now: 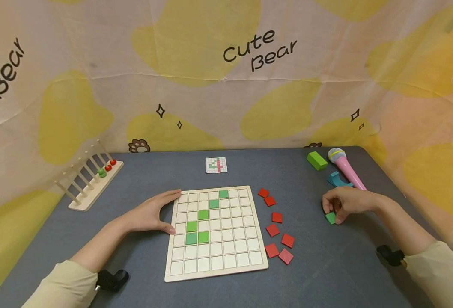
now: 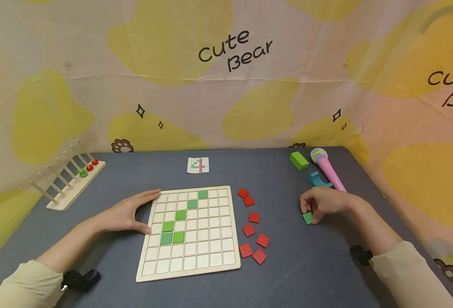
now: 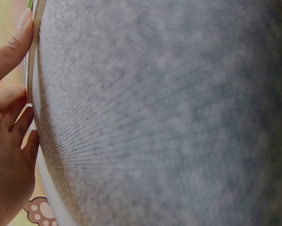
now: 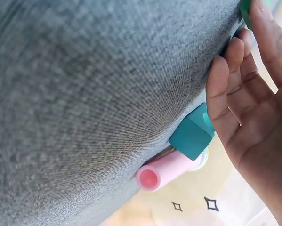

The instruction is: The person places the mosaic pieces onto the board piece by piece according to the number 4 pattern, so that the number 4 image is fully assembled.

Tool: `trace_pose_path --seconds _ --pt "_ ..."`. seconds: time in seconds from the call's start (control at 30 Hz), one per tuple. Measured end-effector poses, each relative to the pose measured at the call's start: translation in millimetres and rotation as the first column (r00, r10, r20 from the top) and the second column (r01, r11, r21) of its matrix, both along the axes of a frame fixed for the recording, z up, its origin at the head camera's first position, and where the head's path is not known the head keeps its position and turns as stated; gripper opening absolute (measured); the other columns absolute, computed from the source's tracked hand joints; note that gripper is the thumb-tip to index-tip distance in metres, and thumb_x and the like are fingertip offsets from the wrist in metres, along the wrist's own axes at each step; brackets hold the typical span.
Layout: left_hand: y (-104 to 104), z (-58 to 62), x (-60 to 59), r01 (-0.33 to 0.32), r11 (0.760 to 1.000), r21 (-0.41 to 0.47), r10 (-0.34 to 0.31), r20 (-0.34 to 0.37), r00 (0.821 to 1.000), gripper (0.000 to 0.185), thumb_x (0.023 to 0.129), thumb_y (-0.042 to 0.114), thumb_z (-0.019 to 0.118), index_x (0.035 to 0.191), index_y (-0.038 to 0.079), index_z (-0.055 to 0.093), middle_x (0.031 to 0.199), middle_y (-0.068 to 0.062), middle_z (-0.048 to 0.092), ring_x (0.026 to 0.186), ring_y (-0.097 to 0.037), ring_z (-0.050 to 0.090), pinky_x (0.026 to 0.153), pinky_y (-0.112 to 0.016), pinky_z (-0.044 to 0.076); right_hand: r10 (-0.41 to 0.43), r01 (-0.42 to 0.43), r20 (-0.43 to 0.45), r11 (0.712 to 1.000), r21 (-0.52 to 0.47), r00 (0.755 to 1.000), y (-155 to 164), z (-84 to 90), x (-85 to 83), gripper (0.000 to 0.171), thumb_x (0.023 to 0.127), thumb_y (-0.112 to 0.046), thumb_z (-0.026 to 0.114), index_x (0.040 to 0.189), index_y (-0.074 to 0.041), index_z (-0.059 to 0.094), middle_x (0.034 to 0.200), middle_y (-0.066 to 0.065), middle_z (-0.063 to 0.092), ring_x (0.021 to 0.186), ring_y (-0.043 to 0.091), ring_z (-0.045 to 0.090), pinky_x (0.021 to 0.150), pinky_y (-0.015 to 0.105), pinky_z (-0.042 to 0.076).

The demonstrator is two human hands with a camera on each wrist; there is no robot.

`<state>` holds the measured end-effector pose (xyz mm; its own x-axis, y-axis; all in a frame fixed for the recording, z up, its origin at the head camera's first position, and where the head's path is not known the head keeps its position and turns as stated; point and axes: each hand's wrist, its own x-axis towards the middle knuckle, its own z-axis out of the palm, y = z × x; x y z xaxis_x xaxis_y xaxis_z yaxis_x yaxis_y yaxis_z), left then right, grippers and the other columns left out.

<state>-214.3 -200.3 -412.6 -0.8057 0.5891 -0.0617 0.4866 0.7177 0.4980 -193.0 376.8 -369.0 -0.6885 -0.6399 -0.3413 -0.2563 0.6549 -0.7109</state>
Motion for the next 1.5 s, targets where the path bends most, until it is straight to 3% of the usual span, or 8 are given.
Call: trace_pose_path --seconds 0.23,0.4,0.7,0.8,1.03,1.5 --pt "0 0.0 0.5 0.002 1.0 -0.002 -0.002 0.007 1.0 0.113 0.066 0.055 0.086 0.152 0.003 0.035 0.158 -0.019 0.037 0.145 -0.043 0.036 0.112 -0.063 0.034 -0.02 0.02 -0.002 0.999 0.044 1.0 -4 1.0 -2.0 0.021 0.073 -0.009 0.08 0.085 -0.005 0.062 0.076 0.002 0.058 0.065 0.003 0.051 0.059 0.021 0.046" --pt "0 0.2 0.6 0.001 1.0 0.004 -0.001 0.006 1.0 0.113 0.066 0.054 0.086 0.152 0.003 0.035 0.158 -0.02 0.037 0.145 -0.043 0.036 0.112 -0.063 0.034 -0.015 0.014 0.011 0.999 0.028 1.0 -6 3.4 -3.3 0.017 0.078 -0.011 0.078 0.085 -0.003 0.064 0.078 0.0 0.061 0.067 0.002 0.053 0.062 0.021 0.049" --pt "0 0.4 0.6 -0.001 1.0 0.003 0.001 0.0 1.0 0.113 0.066 0.054 0.086 0.152 0.003 0.035 0.158 -0.019 0.037 0.144 -0.043 0.037 0.112 -0.062 0.034 0.048 -0.05 -0.023 0.996 -0.069 0.999 -16 7.5 -7.6 0.014 0.082 -0.007 0.075 0.088 -0.002 0.063 0.077 0.016 0.06 0.068 0.001 0.054 0.061 0.022 0.049" --pt "0 0.6 0.6 -0.002 1.0 0.005 0.002 0.006 1.0 0.113 0.066 0.054 0.086 0.152 0.003 0.035 0.158 -0.019 0.037 0.145 -0.043 0.037 0.113 -0.062 0.034 0.055 -0.057 -0.032 0.996 -0.069 0.998 -22 9.3 -8.9 0.014 0.084 -0.007 0.074 0.093 -0.004 0.065 0.08 0.015 0.062 0.07 0.003 0.056 0.063 0.022 0.051" --pt "0 1.6 0.5 -0.002 1.0 0.009 0.002 0.023 1.0 0.113 0.066 0.053 0.086 0.153 0.003 0.034 0.159 -0.019 0.036 0.145 -0.043 0.036 0.113 -0.063 0.033 0.048 -0.05 -0.054 0.998 -0.036 0.997 -45 13.0 -9.7 0.016 0.085 -0.012 0.075 0.098 -0.006 0.069 0.082 0.01 0.065 0.073 0.007 0.058 0.066 0.021 0.052" --pt "0 3.2 0.1 0.003 1.0 -0.002 -0.003 0.048 0.999 0.112 0.068 0.052 0.086 0.153 0.004 0.033 0.16 -0.018 0.033 0.147 -0.043 0.033 0.114 -0.063 0.031 -0.012 0.011 -0.189 1.0 -0.004 0.982 -108 14.3 -12.4 0.014 0.083 -0.012 0.078 0.094 -0.016 0.071 0.082 -0.001 0.067 0.075 0.007 0.061 0.068 0.022 0.054"
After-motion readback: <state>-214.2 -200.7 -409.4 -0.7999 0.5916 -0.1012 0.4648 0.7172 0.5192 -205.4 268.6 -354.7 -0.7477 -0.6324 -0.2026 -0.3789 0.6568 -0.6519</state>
